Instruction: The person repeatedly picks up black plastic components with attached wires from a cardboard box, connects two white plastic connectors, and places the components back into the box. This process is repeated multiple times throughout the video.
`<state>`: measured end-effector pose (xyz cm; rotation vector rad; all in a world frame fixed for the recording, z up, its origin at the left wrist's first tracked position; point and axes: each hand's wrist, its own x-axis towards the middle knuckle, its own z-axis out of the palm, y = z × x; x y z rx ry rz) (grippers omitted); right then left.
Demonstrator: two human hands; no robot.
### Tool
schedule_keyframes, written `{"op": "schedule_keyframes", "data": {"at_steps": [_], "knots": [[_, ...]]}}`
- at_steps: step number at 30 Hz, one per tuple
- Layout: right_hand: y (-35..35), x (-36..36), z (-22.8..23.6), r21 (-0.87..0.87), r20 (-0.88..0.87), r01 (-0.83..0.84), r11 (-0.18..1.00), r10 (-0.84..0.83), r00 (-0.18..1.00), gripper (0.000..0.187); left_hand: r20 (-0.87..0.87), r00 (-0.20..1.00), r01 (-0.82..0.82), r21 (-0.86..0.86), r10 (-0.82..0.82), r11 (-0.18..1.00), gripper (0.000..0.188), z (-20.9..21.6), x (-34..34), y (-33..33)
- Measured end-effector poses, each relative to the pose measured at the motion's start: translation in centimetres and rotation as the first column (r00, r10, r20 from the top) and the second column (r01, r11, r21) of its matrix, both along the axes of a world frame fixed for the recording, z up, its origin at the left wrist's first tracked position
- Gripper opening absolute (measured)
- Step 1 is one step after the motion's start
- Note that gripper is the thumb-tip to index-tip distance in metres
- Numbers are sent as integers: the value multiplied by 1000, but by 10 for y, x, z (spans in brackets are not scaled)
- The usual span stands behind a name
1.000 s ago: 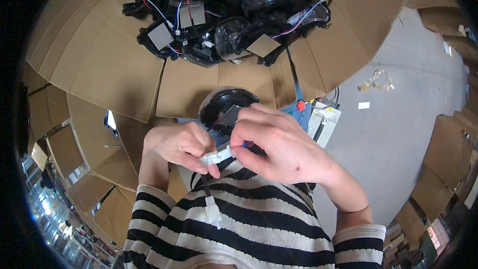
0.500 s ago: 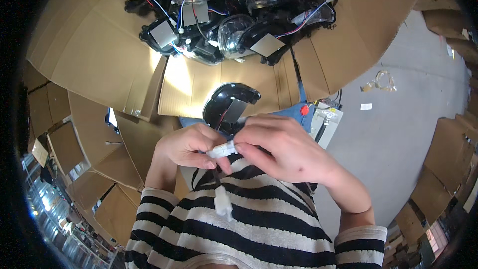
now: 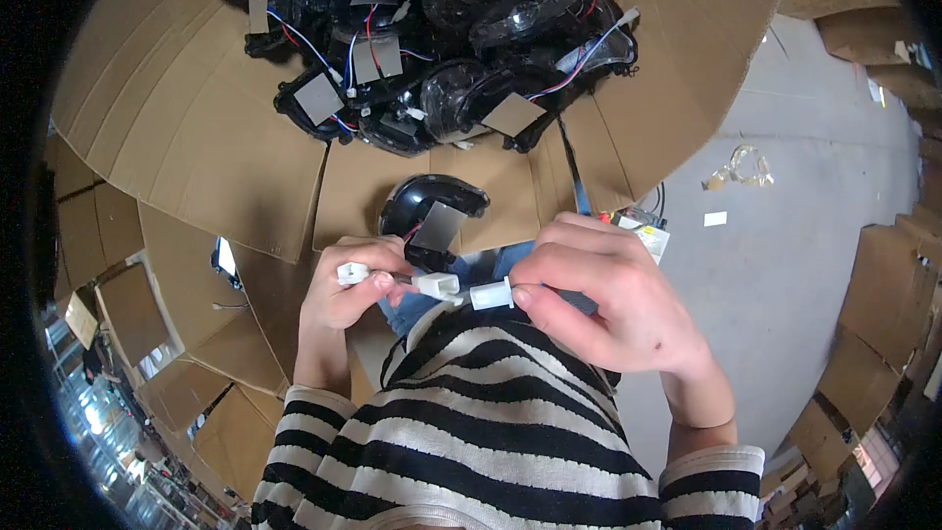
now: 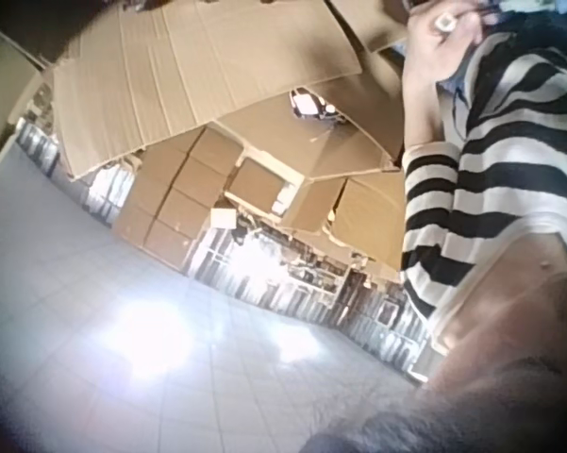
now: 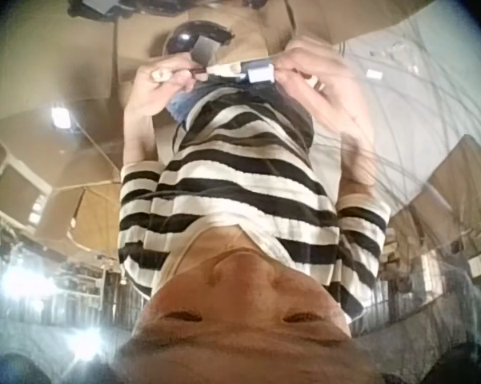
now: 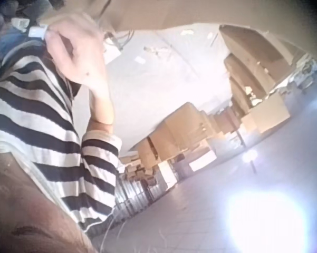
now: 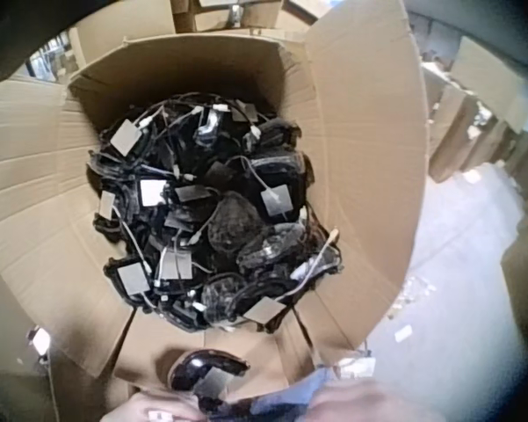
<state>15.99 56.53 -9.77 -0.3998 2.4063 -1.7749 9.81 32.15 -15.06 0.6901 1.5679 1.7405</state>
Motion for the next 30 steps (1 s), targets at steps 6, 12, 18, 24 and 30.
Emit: {"op": "schedule_keyframes", "data": {"at_steps": [6, 12, 18, 24, 30], "knots": [[-3, -5, 3, 14, -38, -37, 999, 37, 999, 4, 31, 998, 48, 7, -49, 999, 24, -4, -2, 1], [-7, -4, 5, 169, -109, -78, 983, 97, 989, 6, 140, 980, 113, 178, -139, 977, 18, -14, -2, -5], [-10, 6, 7, 308, -103, -96, 947, 133, 986, 9, 138, 970, 180, 146, -200, 973, 19, -4, 8, -1], [-3, 10, 0, 80, -35, -68, 994, 71, 997, 7, -53, 998, 39, 96, -34, 995, 12, 8, 25, -16], [10, 20, -7, 58, 29, 31, 998, -33, 999, 5, 167, 613, -707, 551, 772, 442, 18, 85, 49, -174]]}}
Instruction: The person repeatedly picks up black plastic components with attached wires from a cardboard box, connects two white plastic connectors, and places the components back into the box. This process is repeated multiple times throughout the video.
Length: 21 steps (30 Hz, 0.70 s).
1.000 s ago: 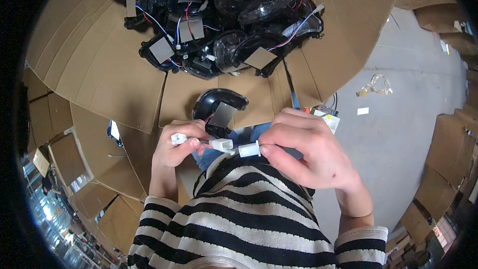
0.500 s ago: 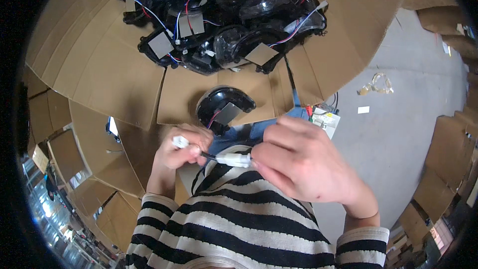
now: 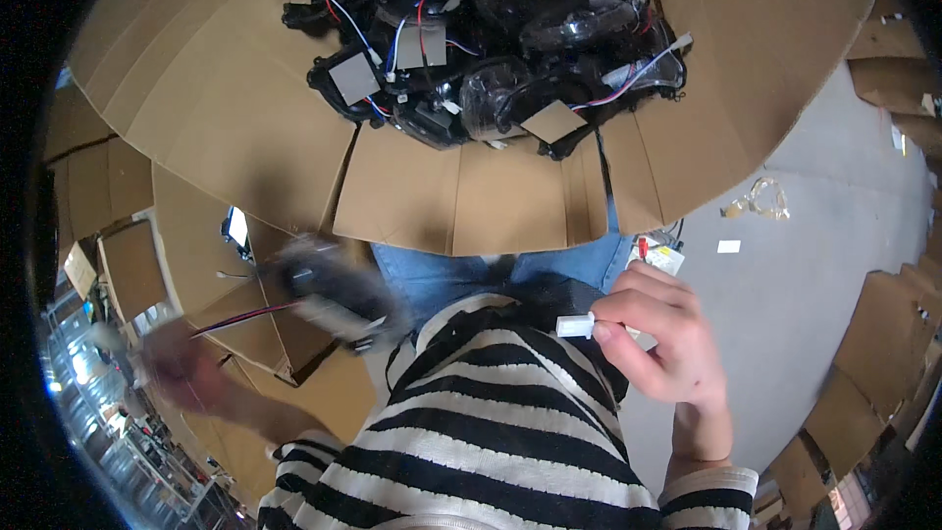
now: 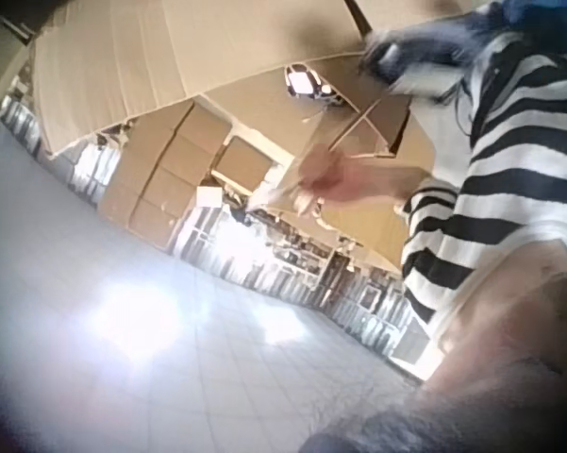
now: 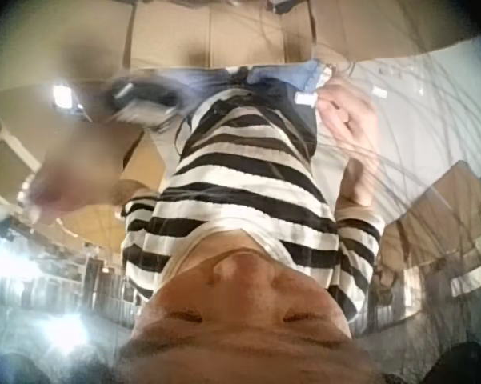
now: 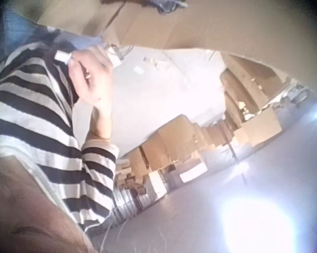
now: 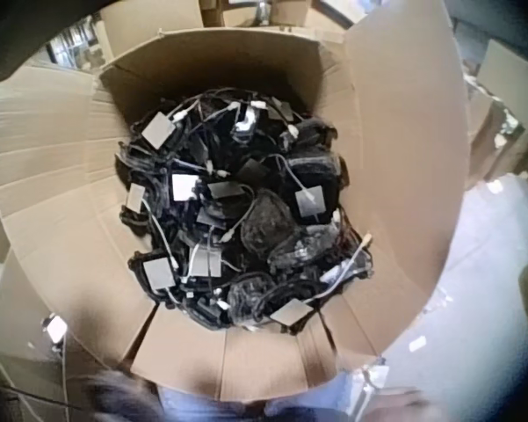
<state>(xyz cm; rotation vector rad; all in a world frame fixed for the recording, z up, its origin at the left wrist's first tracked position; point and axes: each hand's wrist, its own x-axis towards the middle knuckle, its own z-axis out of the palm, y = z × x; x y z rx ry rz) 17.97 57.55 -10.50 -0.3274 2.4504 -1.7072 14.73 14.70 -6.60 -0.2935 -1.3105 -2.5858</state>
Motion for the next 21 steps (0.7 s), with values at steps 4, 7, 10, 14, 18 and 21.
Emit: {"op": "schedule_keyframes", "data": {"at_steps": [4, 7, 10, 14, 18, 21], "knots": [[-10, -1, -8, -24, 6, -31, 999, 31, 999, 3, -436, 523, -813, -513, 733, 275, 23, 46, -4, -102], [-18, -3, -8, -29, 11, -66, 997, 66, 998, 3, -536, 441, -408, -834, 720, -371, 29, 7, -19, -127], [-22, -3, -9, -41, 21, -70, 997, 71, 997, 2, -20, 555, -221, -967, 832, 123, 26, -99, -31, -194], [-21, -3, -11, -44, 29, -43, 998, 44, 999, 2, -203, 701, -256, -966, 683, -24, 27, -143, -54, -117], [-27, -6, -16, -37, 43, -44, 998, 45, 998, 2, -455, 736, -533, -846, 502, 15, 18, -91, -68, 48], [-28, -9, -18, -43, 33, -43, 998, 44, 998, 2, -14, 996, -34, -972, 85, 231, 37, -89, -102, 148]]}}
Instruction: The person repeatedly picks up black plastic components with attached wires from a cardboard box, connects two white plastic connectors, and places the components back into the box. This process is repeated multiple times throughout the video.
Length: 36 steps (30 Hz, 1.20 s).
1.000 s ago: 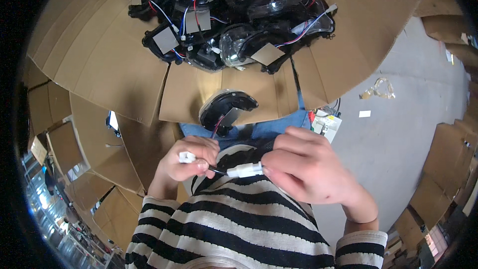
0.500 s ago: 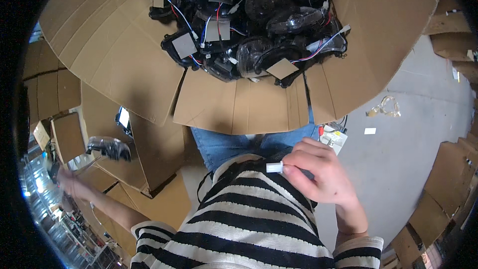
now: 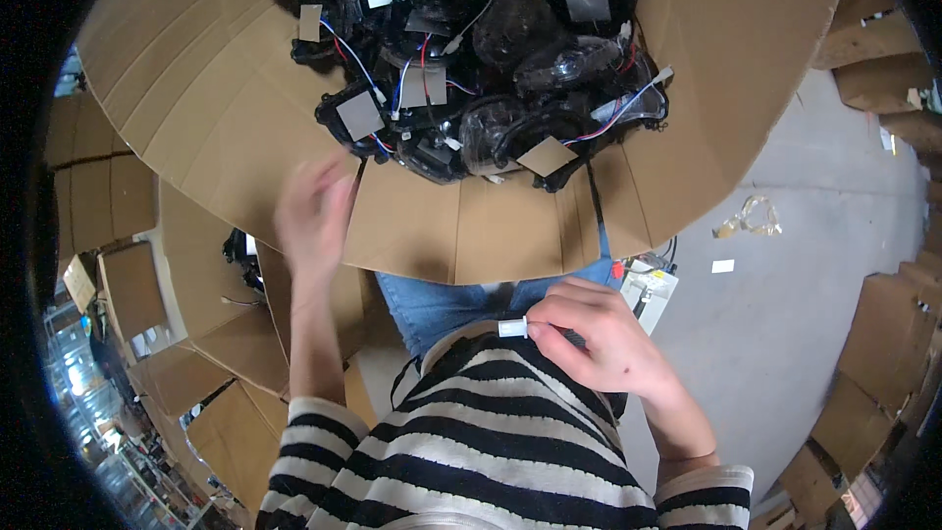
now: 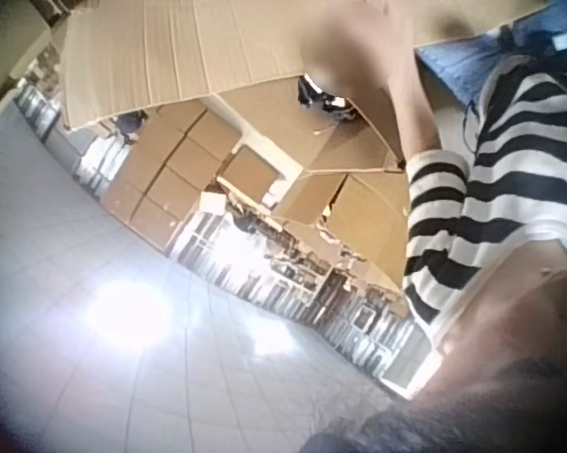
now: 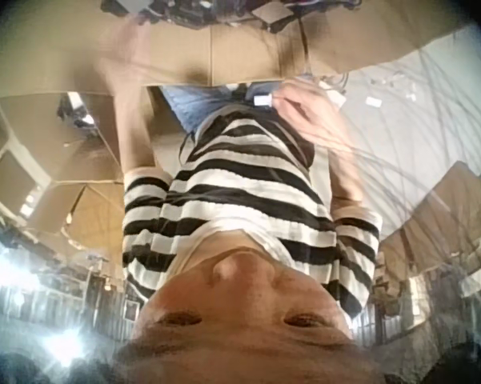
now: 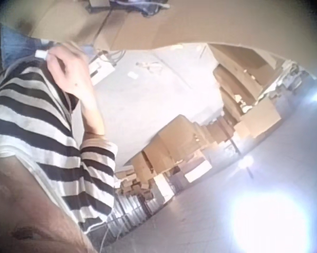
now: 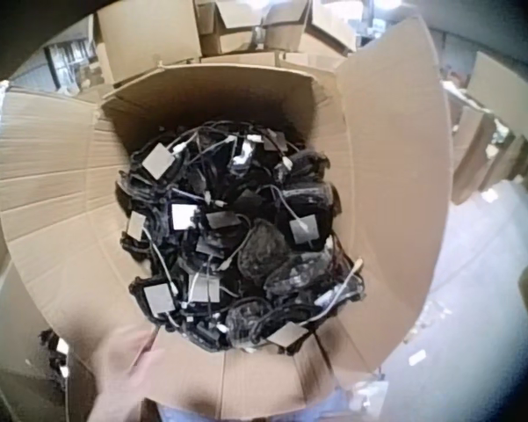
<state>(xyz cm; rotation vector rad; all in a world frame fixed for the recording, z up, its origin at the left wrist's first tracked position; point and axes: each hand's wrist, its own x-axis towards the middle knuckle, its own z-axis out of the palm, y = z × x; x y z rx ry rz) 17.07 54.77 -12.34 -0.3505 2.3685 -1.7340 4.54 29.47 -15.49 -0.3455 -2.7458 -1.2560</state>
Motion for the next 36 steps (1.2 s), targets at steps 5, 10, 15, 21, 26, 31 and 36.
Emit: {"op": "schedule_keyframes", "data": {"at_steps": [5, 10, 15, 21, 26, 31, 36], "knots": [[-2, 2, 5, -30, -7, -7, 1000, 7, 1000, 3, -41, 992, -126, -463, 122, 877, 65, -83, -83, 48], [2, 7, 0, -61, 13, 18, 998, -17, 1000, 2, 334, 941, -36, -68, 57, 997, 34, -120, -100, 39], [0, 5, -4, -67, 36, 19, 998, -17, 999, 2, 368, 924, -33, 349, -104, 937, 25, -41, -81, 46], [-6, 6, -4, -110, 48, -12, 994, 17, 999, 2, 270, 707, 194, 815, -654, 547, 42, 42, -71, 37], [-10, 5, 1, -98, 20, -52, 994, 54, 998, 2, 64, 527, 512, 772, -847, 377, 45, 60, -43, 12], [-14, 7, 3, -87, -2, -37, 995, 37, 999, 2, 268, 843, 368, 343, -466, 864, 11, 59, 14, 36], [-17, 6, 10, -90, -22, -54, 994, 52, 998, 2, -48, 802, 544, 470, -595, 695, 13, 9, 36, 52]]}}
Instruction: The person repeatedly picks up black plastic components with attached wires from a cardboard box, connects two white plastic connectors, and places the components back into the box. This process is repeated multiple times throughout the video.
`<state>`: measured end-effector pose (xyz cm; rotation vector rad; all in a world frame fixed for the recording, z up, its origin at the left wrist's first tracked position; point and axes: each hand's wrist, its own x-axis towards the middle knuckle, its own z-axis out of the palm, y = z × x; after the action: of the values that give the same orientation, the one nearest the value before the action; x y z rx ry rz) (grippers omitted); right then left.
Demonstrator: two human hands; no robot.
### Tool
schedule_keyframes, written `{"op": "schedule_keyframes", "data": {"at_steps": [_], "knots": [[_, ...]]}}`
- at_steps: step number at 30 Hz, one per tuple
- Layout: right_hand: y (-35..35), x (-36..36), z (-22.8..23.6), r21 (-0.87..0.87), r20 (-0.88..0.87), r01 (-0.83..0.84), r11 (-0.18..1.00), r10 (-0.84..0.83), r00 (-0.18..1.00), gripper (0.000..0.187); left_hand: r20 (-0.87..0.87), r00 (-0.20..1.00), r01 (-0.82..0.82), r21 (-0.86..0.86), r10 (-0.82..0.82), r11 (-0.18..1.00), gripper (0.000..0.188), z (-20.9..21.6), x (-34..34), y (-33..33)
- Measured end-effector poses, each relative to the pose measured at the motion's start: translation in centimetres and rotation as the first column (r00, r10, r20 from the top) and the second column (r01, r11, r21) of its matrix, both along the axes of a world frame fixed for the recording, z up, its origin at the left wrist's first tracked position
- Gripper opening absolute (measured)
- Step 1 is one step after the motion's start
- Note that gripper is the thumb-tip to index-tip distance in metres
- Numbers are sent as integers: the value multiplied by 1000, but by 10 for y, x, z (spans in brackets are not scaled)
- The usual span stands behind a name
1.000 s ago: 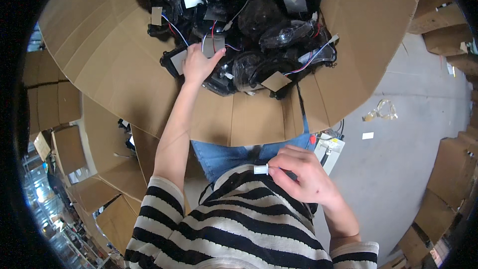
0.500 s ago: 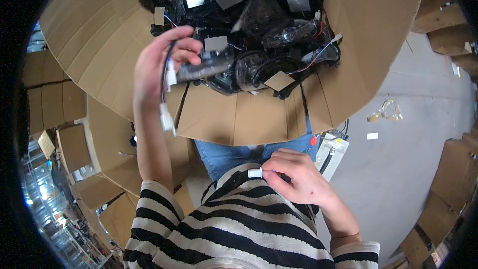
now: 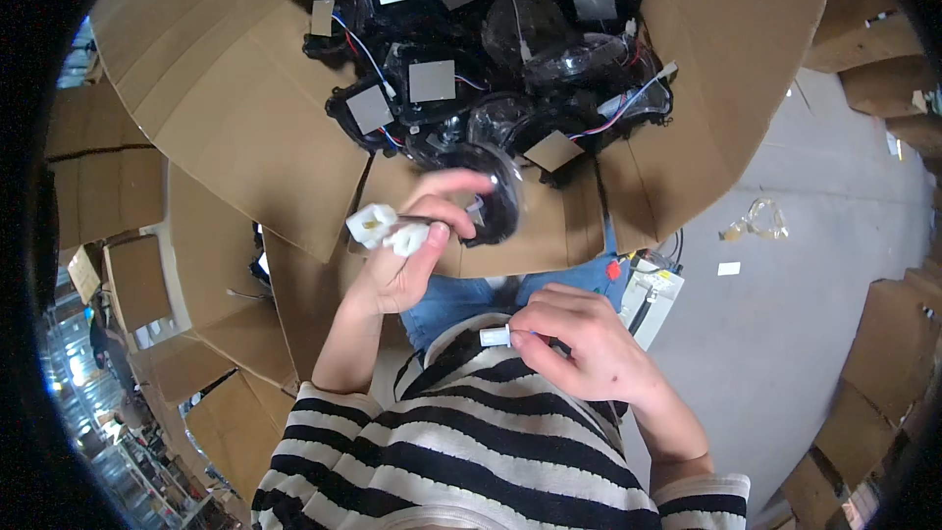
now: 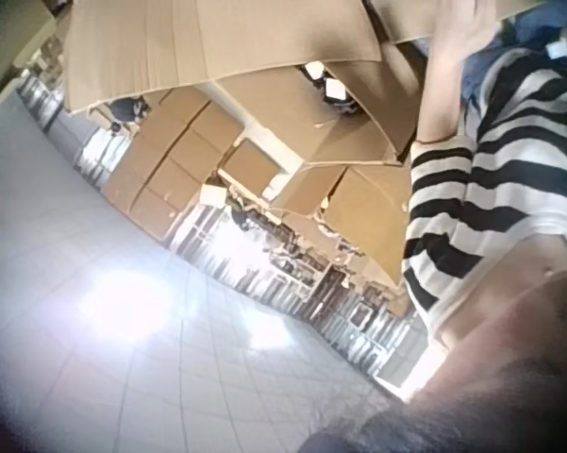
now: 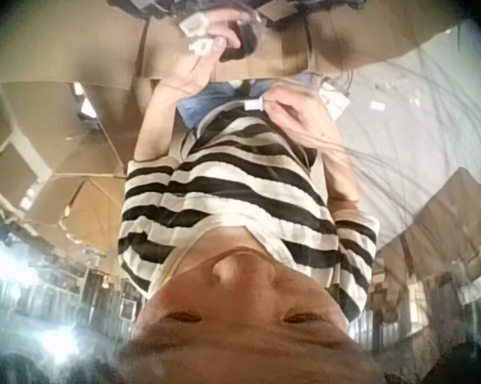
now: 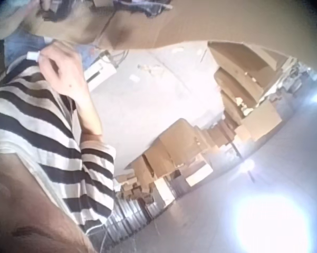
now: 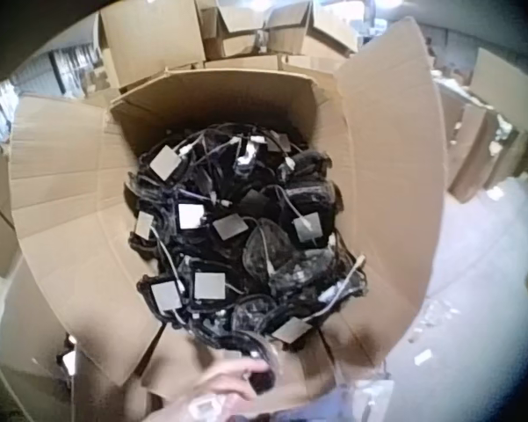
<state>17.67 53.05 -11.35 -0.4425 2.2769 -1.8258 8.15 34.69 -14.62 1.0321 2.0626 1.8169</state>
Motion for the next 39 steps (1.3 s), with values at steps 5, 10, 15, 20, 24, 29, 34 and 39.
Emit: {"op": "schedule_keyframes", "data": {"at_steps": [5, 10, 15, 20, 24, 29, 34, 39], "knots": [[2, -4, 7, 52, -17, 93, 994, -92, 996, 2, 101, 995, 5, -269, 23, 963, 21, -9, 10, 3], [-4, -16, 13, 90, 16, 200, 976, -202, 979, 3, -220, 975, -88, -399, -3, 913, 42, -25, 13, -2], [-12, -20, 9, 149, 41, 274, 950, -282, 958, 5, -337, 941, -140, -467, -29, 873, 62, -26, 19, -6], [-14, -19, 6, 268, 5, 272, 924, -284, 959, 6, -364, 930, -162, -522, -47, 837, 60, -14, 18, -2], [-9, -19, 8, 169, -6, 289, 942, -292, 956, 6, -441, 896, -224, -552, -53, 803, 62, -13, 10, -3], [-11, -22, 8, 279, -48, 299, 913, -298, 953, 6, -457, 887, -230, -566, -69, 792, 63, -12, 11, -3], [-14, -24, -1, 407, -145, 320, 855, -286, 947, 7, -478, 870, -206, -574, -120, 793, 61, -10, 8, -2], [-13, -30, 3, 345, -126, 303, 888, -276, 953, 7, -254, 966, -107, -542, -41, 833, 52, -12, 6, -5]]}}
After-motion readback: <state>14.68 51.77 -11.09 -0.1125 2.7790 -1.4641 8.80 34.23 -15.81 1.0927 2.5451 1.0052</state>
